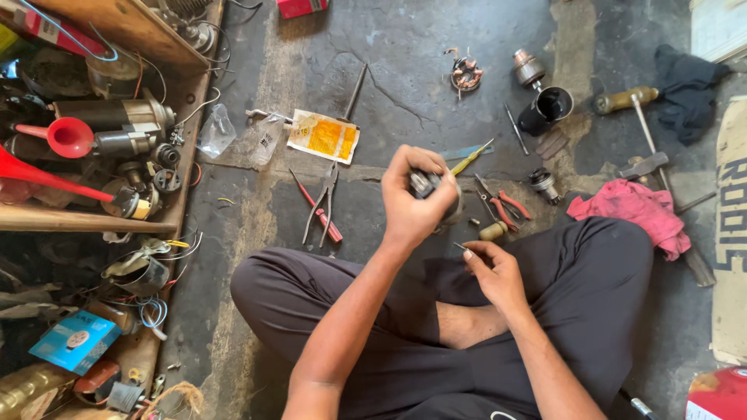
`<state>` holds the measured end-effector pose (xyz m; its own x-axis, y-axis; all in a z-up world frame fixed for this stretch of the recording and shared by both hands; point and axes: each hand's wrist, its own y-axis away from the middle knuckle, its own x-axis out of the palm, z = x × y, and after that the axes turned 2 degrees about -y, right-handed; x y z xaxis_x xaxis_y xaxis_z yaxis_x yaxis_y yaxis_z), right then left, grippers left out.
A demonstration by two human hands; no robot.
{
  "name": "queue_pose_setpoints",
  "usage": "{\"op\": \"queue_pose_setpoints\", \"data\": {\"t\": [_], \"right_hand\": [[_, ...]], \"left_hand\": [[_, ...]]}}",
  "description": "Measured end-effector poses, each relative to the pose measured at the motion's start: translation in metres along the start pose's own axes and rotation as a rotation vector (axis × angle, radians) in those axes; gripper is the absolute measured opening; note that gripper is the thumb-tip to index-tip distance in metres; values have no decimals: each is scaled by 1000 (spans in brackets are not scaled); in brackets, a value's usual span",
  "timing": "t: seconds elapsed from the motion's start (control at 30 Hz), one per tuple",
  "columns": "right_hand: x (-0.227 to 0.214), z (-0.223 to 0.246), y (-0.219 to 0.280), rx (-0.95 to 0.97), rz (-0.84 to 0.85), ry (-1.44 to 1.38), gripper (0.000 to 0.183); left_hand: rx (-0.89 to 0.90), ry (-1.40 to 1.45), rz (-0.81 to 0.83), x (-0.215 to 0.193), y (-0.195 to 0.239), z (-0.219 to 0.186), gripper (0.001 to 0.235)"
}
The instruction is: The person sits on the floor and works on a disassembled electrical motor. They use a metal rod to adjust internal components and then use pliers to manipulate the copper windings on the rotor.
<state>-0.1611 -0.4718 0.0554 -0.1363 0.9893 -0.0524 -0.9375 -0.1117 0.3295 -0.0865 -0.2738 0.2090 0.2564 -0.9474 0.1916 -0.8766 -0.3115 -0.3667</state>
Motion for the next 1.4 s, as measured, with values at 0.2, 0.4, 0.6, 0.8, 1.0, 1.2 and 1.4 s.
{"op": "queue_pose_setpoints", "data": {"t": [0.2, 0.4, 0.6, 0.8, 1.0, 1.2, 1.4], "right_hand": [[3, 3, -2, -6, -14, -35, 23], [0, 49, 8, -216, -241, -223, 21], [22, 123, 10, -373, -153, -35, 20], [49, 170, -1, -615, -160, 274, 17], [49, 163, -5, -697, -142, 259, 17], [51, 145, -17, -663, -123, 214, 25], [25, 143, -25, -750, 134, 325, 33]], "left_hand": [[-293, 407, -235, 1, 0, 24, 23], [-372, 545, -354, -17, -2, 50, 23], [-437, 623, -370, -31, -2, 58, 21], [-432, 618, -351, -31, 1, 53, 21], [-464, 538, -267, -39, 4, 50, 19], [-153, -150, -163, -44, 0, 30, 36], [196, -784, 74, -48, -9, -13, 47]]}}
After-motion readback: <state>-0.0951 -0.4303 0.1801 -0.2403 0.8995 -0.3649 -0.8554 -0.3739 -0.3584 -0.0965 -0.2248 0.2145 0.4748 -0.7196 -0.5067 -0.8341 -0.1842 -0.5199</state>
